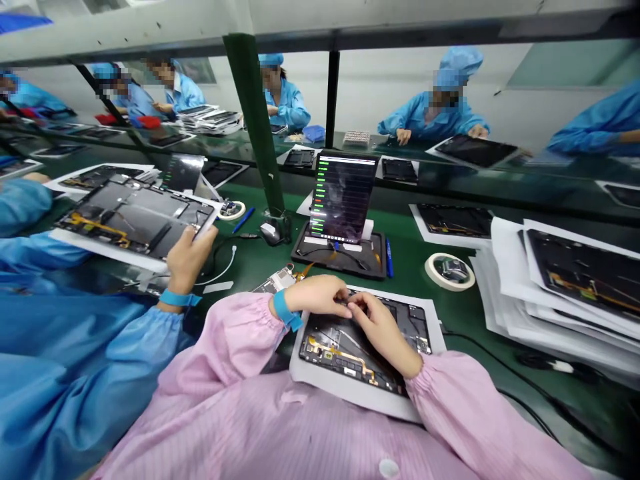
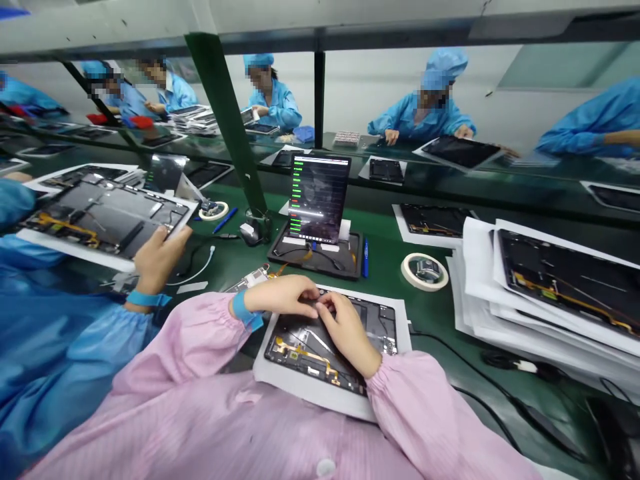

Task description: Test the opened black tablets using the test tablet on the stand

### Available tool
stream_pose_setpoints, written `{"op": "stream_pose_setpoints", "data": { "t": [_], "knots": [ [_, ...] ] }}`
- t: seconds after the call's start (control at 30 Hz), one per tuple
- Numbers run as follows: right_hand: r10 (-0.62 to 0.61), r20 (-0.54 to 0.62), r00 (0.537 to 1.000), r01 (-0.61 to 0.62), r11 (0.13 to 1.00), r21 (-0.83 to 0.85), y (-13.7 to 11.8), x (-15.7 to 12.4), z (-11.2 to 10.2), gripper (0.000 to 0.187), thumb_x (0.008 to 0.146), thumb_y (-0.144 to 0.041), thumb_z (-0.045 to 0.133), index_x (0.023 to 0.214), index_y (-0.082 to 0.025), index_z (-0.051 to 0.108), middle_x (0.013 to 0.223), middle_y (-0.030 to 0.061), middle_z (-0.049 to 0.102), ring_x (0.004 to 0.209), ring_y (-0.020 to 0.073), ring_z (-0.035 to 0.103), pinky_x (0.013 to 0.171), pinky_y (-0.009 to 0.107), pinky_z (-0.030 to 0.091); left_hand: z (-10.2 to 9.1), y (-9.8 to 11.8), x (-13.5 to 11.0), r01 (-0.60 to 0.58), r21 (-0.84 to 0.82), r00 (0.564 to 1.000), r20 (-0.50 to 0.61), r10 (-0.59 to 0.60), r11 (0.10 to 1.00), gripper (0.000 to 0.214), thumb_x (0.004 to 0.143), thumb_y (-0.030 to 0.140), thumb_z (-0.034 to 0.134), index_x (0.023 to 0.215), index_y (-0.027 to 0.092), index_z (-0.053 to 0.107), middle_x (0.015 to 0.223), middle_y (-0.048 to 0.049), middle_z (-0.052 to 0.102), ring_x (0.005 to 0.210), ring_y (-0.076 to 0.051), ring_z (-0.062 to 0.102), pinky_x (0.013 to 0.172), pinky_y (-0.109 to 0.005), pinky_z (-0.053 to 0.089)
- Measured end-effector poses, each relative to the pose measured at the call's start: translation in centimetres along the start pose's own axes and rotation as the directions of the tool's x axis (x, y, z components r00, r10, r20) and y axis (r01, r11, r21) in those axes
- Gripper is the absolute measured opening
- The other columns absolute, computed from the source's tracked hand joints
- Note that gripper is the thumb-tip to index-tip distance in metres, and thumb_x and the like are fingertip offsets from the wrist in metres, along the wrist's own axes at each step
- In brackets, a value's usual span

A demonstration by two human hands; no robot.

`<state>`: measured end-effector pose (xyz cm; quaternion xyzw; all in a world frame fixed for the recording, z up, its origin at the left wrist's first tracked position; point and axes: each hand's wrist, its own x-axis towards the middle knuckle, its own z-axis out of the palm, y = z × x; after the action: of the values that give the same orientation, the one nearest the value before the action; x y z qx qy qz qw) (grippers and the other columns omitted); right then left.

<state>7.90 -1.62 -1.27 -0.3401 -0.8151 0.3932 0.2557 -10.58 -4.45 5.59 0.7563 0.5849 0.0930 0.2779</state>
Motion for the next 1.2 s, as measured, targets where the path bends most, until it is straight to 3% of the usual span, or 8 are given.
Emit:
{"op": "stream_pose_setpoints", "data": {
  "t": [0.07,0.17,0.27,0.53,0.67,0.83,1.0,1.2],
  "knots": [
    [-0.008,-0.014,1.000,0.008,1.000,0.005,0.0,0.0,0.0,0.020,0.093,-0.036,0.047,0.087,-0.020,0.058,0.086,0.0039,0.062,0.082,0.0194,0.055,0.075,0.032,0.042,-0.9,0.2,1.7,0.016,0.007,0.981,-0.191,-0.015,1.000,0.036,0.085,0.041,0.059,0.109,0.015,0.063,0.107,-0.0097,0.070,0.097,-0.021,0.065,0.085,-0.029,0.049],
    [-0.023,-0.018,1.000,0.022,1.000,-0.011,0.2,-0.1,-0.1,0.019,0.093,-0.034,0.047,0.087,-0.020,0.058,0.089,0.0042,0.062,0.084,0.0194,0.056,0.077,0.032,0.042,-1.5,-0.3,5.4,0.190,0.104,0.808,-0.582,-0.095,0.976,0.040,0.091,0.024,0.042,0.124,0.006,0.053,0.127,-0.0189,0.059,0.126,-0.027,0.050,0.106,-0.039,0.039],
    [-0.035,-0.009,0.999,0.034,0.999,-0.040,0.4,0.0,0.0,0.018,0.094,-0.033,0.048,0.085,-0.020,0.058,0.088,0.0039,0.062,0.084,0.0192,0.055,0.078,0.032,0.043,-1.5,-1.7,8.7,0.248,0.189,0.703,-0.710,-0.043,0.950,0.060,0.084,0.017,0.045,0.140,-0.001,0.035,0.151,-0.0231,0.033,0.145,-0.030,0.019,0.117,-0.045,0.021],
    [-0.099,0.072,0.992,0.116,0.953,-0.279,-1.8,-0.6,-1.2,0.012,0.092,-0.027,0.052,0.091,-0.019,0.060,0.092,0.0069,0.066,0.088,0.0215,0.060,0.077,0.034,0.046,-0.9,1.5,8.2,0.237,0.178,0.777,-0.625,-0.076,0.955,0.056,0.084,0.020,0.047,0.137,0.004,0.041,0.148,-0.0215,0.039,0.140,-0.031,0.031,0.112,-0.047,0.031],
    [-0.030,0.133,0.991,0.107,0.772,-0.626,-3.7,-2.4,-7.9,0.011,0.088,-0.025,0.056,0.080,-0.020,0.060,0.080,0.0075,0.067,0.073,0.0223,0.061,0.064,0.033,0.041,2.0,5.9,6.6,0.103,0.130,0.915,-0.401,-0.043,0.986,0.029,0.089,0.021,0.044,0.106,0.015,0.067,0.107,-0.0103,0.070,0.102,-0.023,0.063,0.092,-0.035,0.048],
    [0.160,0.025,0.987,-0.103,0.738,-0.667,-1.5,-6.6,-15.3,0.008,0.081,-0.017,0.060,0.076,-0.023,0.056,0.071,0.0015,0.063,0.061,0.0177,0.056,0.057,0.030,0.034,5.2,6.8,7.0,-0.019,0.194,0.951,-0.301,0.078,0.981,0.018,0.088,0.027,0.055,0.083,0.016,0.068,0.090,-0.0078,0.070,0.090,-0.022,0.062,0.082,-0.033,0.048],
    [0.310,0.183,0.933,-0.178,0.838,-0.515,2.2,-11.5,-14.4,0.018,0.073,-0.019,0.069,0.085,-0.022,0.056,0.076,-0.0005,0.063,0.067,0.0165,0.057,0.060,0.027,0.039,7.0,6.1,7.8,-0.087,0.294,0.968,-0.201,0.150,0.952,0.021,0.089,0.036,0.058,0.084,0.016,0.063,0.085,-0.0074,0.066,0.085,-0.023,0.059,0.076,-0.035,0.045],
    [0.271,-0.113,0.956,-0.293,0.901,-0.320,3.2,-12.4,-14.5,0.018,0.090,-0.031,0.050,0.095,-0.019,0.062,0.081,0.0036,0.065,0.069,0.0167,0.059,0.064,0.030,0.045,8.4,5.7,8.3,-0.117,0.460,0.942,-0.230,0.245,0.880,0.019,0.093,0.029,0.050,0.098,0.012,0.058,0.097,-0.0106,0.062,0.091,-0.025,0.055,0.074,-0.036,0.041]
  ]
}}
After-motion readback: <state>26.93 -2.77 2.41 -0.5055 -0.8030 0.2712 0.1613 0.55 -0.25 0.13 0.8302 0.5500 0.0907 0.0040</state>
